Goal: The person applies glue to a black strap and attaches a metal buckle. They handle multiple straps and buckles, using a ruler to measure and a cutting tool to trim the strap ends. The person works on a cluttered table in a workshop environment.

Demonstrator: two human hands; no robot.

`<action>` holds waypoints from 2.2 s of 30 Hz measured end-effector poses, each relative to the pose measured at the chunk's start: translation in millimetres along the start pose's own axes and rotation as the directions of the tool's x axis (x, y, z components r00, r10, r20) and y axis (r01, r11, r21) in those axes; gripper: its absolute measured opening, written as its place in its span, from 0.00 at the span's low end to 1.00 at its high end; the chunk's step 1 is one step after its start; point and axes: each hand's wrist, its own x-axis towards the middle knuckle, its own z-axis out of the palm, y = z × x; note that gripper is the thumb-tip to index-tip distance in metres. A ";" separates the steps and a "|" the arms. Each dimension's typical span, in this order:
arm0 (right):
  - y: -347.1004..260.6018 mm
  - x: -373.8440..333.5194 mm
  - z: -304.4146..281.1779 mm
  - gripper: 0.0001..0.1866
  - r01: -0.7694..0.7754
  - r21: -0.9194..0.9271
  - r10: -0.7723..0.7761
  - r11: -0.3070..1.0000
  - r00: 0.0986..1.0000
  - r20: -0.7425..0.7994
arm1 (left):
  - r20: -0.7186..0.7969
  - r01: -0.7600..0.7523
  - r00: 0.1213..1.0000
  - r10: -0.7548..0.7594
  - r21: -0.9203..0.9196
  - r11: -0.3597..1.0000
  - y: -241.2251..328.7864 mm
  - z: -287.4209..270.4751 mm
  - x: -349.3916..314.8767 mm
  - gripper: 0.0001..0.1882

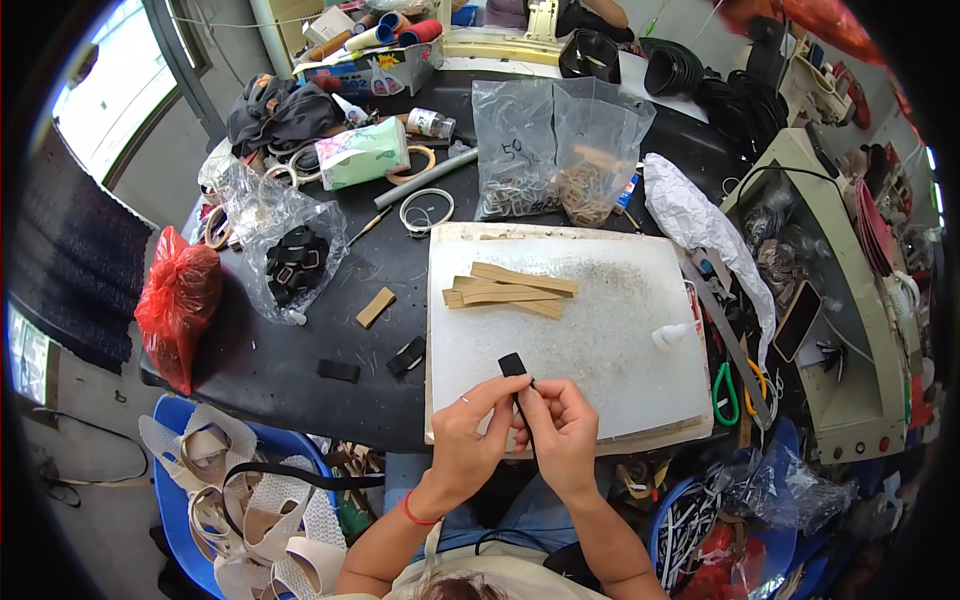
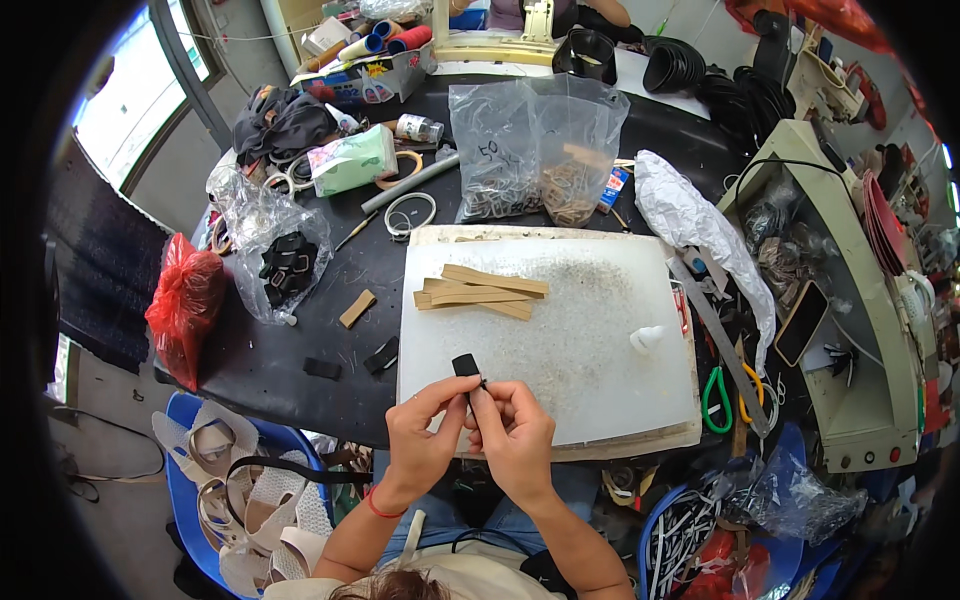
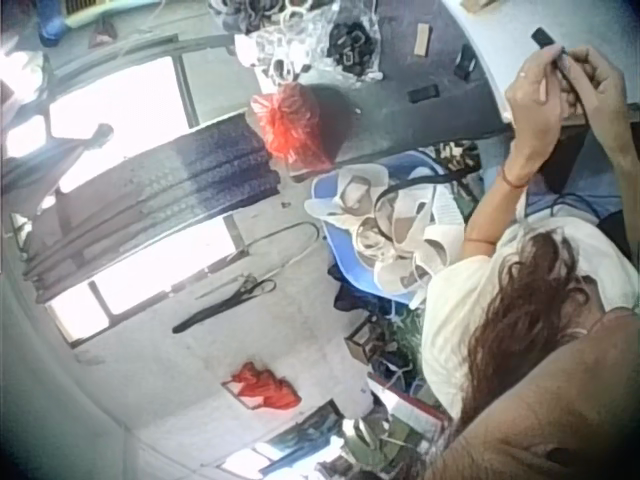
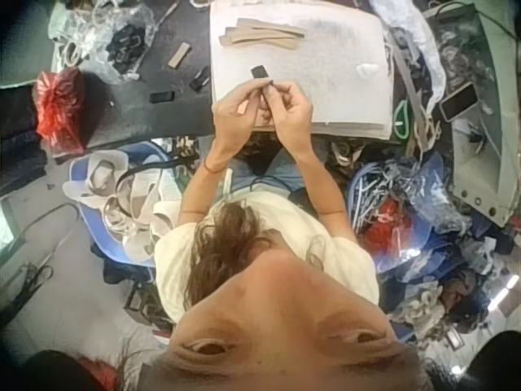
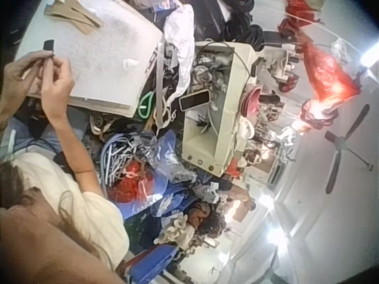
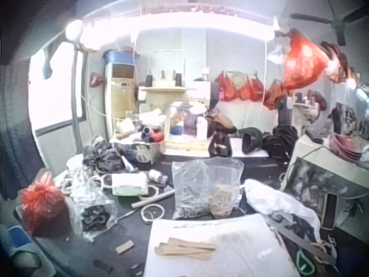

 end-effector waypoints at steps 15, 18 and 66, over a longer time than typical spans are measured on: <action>-17.6 -1.2 -30.7 0.05 -0.079 -0.100 0.105 0.992 0.952 0.287 | 0.339 0.436 0.871 -0.357 -0.193 0.879 19.7 -31.5 -6.8 0.17; -18.5 -4.0 -26.6 0.05 -0.091 0.019 0.084 0.996 0.966 0.245 | 0.421 0.598 0.792 -0.442 -0.392 0.699 13.6 -44.2 1.2 0.18; -8.1 -23.3 -16.7 0.07 -0.128 0.056 0.111 0.990 0.965 0.237 | 0.014 0.052 0.998 -0.054 0.107 0.993 18.3 -21.2 -16.6 0.19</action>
